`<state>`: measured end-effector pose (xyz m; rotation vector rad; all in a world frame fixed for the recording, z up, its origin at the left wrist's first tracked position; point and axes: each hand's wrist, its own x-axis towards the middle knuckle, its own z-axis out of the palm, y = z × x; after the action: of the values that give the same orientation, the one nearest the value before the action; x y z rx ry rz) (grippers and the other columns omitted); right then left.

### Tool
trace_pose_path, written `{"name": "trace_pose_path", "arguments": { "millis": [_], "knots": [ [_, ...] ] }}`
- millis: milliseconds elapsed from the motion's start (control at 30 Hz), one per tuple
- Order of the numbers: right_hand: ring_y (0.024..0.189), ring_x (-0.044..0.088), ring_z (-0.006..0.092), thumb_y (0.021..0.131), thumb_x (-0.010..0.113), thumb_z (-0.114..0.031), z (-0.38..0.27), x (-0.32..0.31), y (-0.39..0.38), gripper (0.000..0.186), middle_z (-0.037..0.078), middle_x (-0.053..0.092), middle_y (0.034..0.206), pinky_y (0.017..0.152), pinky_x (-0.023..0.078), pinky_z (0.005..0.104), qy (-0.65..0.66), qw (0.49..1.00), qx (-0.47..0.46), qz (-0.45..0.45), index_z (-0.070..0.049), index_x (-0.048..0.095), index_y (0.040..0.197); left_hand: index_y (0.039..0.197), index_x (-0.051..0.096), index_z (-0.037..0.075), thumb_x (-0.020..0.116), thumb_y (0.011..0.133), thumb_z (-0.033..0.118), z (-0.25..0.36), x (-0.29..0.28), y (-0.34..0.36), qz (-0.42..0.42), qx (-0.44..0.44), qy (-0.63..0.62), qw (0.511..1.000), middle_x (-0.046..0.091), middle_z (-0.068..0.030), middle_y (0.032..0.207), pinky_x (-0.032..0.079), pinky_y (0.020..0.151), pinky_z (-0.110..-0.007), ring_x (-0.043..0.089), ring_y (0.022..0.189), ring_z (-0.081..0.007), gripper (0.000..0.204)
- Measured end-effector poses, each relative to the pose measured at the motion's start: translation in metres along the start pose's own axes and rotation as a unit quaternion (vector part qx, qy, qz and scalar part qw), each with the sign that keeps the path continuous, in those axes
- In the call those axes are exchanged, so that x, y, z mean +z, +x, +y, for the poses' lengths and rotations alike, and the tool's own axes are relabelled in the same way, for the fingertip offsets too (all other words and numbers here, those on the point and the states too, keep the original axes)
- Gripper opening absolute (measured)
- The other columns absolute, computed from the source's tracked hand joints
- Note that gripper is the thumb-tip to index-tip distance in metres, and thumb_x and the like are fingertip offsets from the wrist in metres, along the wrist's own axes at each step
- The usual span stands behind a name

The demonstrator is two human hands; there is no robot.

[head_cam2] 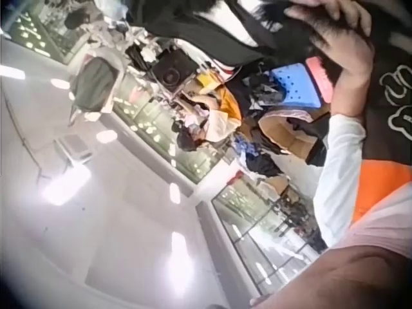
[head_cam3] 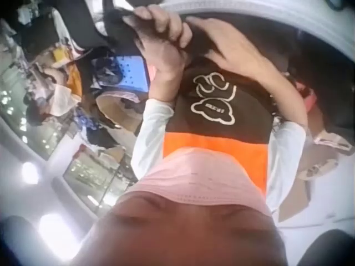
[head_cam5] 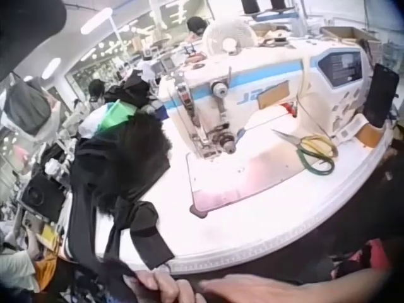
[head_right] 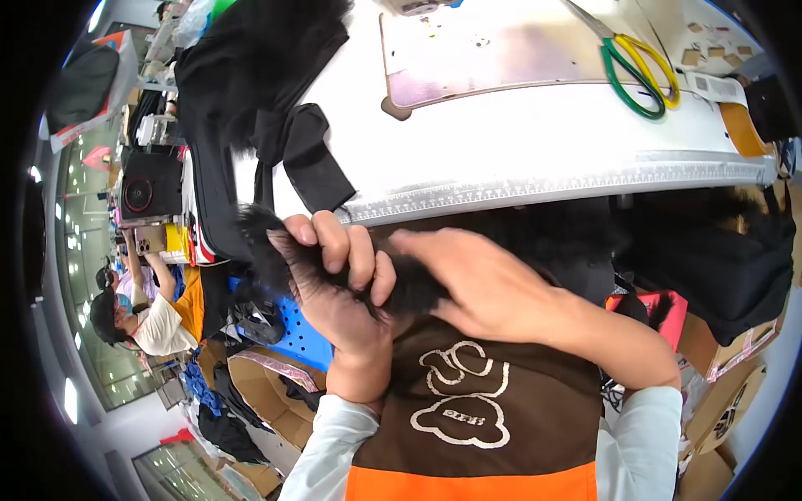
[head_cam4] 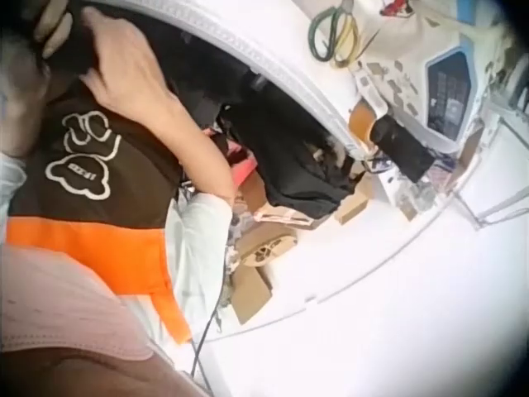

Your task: Sewing and trimming black faux fur components onto fabric panels using an industrial sewing machine.

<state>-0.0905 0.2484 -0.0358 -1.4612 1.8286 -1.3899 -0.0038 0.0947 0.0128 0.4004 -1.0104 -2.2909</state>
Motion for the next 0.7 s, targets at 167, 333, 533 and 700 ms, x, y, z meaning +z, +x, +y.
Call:
{"name": "trace_pose_path", "arguments": {
  "millis": [167,333,533,700],
  "knots": [
    [0.087,0.069,0.0380,0.086,0.070,0.001,0.002,0.007,-0.014,0.041,0.021,0.067,0.105,0.072,0.056,0.0418,0.080,0.996,0.026,-0.013,0.004,0.059,0.125,0.099,0.047,0.017,0.044,0.111,0.047,0.017,-0.010,0.014,0.059,0.068,0.046,0.995,0.030,0.0050,0.073,0.017,0.038,-0.023,0.021,0.050,-0.0059,0.033],
    [0.075,0.072,0.0262,0.092,0.073,-0.001,0.010,-0.024,-0.029,0.022,0.015,0.070,0.088,0.066,0.054,0.0325,0.151,0.987,0.054,0.020,0.005,0.071,0.113,0.099,0.047,0.015,0.043,0.113,0.041,0.018,-0.037,0.022,0.111,0.093,0.043,0.989,0.028,0.0050,0.072,0.020,0.038,-0.022,0.022,0.052,-0.0055,0.029],
    [0.081,0.074,0.0183,0.089,0.076,0.002,0.011,-0.046,-0.044,0.019,0.013,0.077,0.092,0.070,0.056,0.0286,0.220,0.961,0.158,0.062,0.003,0.078,0.108,0.099,0.047,0.014,0.044,0.113,0.039,0.014,-0.056,0.021,0.108,0.095,-0.007,0.990,0.028,0.0048,0.072,0.020,0.038,-0.021,0.023,0.052,-0.0054,0.029],
    [0.076,0.073,0.0122,0.088,0.077,0.002,0.004,-0.060,-0.048,0.017,0.011,0.078,0.090,0.058,0.055,0.0243,0.284,0.914,0.279,0.083,0.002,0.079,0.105,0.101,0.051,0.013,0.045,0.112,0.040,0.014,-0.073,0.016,0.111,0.091,-0.005,0.990,0.031,0.0037,0.073,0.026,0.038,-0.022,0.026,0.053,-0.0066,0.029]
  ]
}}
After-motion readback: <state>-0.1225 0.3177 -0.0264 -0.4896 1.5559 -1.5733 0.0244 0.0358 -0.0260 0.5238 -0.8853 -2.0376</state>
